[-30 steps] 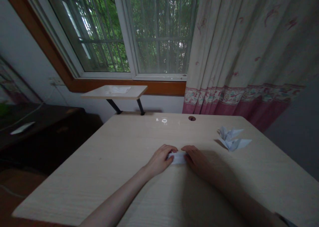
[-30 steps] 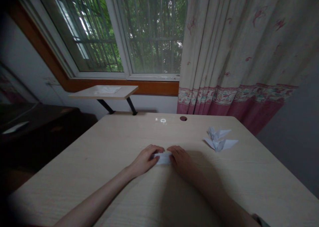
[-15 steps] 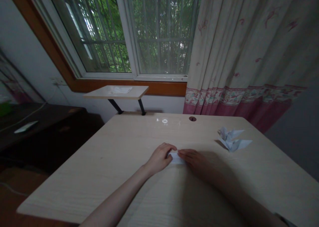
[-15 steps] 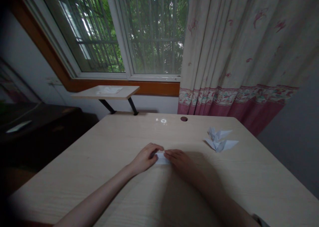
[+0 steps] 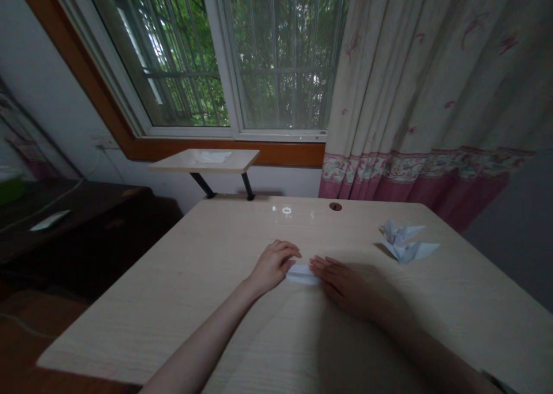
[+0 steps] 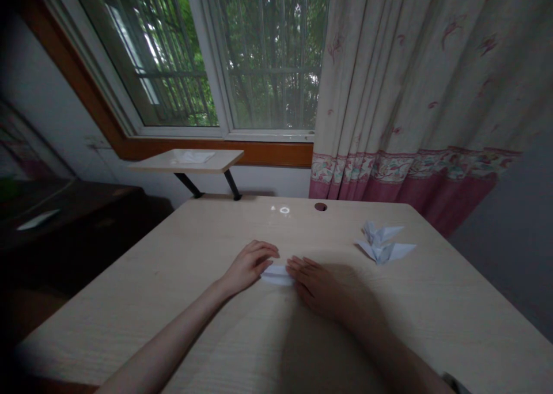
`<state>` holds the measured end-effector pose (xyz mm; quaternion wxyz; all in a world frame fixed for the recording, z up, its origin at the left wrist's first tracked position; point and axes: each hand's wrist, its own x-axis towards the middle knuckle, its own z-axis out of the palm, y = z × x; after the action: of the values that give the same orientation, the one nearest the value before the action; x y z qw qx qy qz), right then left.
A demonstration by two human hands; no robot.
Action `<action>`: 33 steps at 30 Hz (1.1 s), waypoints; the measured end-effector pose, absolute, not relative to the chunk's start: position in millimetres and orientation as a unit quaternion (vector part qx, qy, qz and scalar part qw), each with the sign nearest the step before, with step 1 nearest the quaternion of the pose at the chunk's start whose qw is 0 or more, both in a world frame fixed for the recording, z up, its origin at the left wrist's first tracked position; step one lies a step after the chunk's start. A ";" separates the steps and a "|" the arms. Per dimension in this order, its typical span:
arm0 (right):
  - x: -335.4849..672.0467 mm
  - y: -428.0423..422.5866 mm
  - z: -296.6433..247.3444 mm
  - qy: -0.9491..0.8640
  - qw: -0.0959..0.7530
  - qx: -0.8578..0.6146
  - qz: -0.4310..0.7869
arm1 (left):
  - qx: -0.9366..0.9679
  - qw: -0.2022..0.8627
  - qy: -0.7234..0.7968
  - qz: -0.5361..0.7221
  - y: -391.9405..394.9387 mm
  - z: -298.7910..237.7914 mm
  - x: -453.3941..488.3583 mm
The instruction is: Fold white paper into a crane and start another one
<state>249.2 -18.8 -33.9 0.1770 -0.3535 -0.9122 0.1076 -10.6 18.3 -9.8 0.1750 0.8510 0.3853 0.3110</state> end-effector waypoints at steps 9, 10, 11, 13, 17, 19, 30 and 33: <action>257.7 -10.8 -54.4 -0.900 0.203 -0.382 0.059 | 0.825 0.204 0.405 0.338 23.5 -10.0 -15.8; 258.8 -10.3 -52.2 -0.897 0.204 -0.388 0.058 | 0.816 0.216 0.410 0.346 22.9 -8.7 -15.3; 259.5 -9.8 -49.0 -0.895 0.206 -0.391 0.059 | 0.808 0.227 0.414 0.352 22.2 -7.1 -15.0; 259.7 -9.3 -40.6 -0.894 0.206 -0.392 0.068 | 0.800 0.245 0.416 0.358 20.6 -3.9 -14.7; 255.9 -9.8 -25.6 -0.887 0.218 -0.394 0.098 | 0.812 0.262 0.393 0.343 16.4 1.0 -13.9; 254.0 -10.1 -22.7 -0.882 0.226 -0.398 0.114 | 0.827 0.258 0.383 0.320 14.1 2.0 -12.9; 254.4 -9.5 -22.3 -0.868 0.228 -0.409 0.165 | 0.844 0.278 0.381 0.254 20.3 -2.1 -15.6; 253.9 -10.8 -19.3 -0.867 0.219 -0.415 0.164 | 0.846 0.275 0.385 0.245 19.7 -1.7 -15.5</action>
<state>253.9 -10.8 -19.3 0.2191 -0.4154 -0.8674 0.1644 -15.5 19.7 -1.7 0.2745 0.8465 0.3846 0.2453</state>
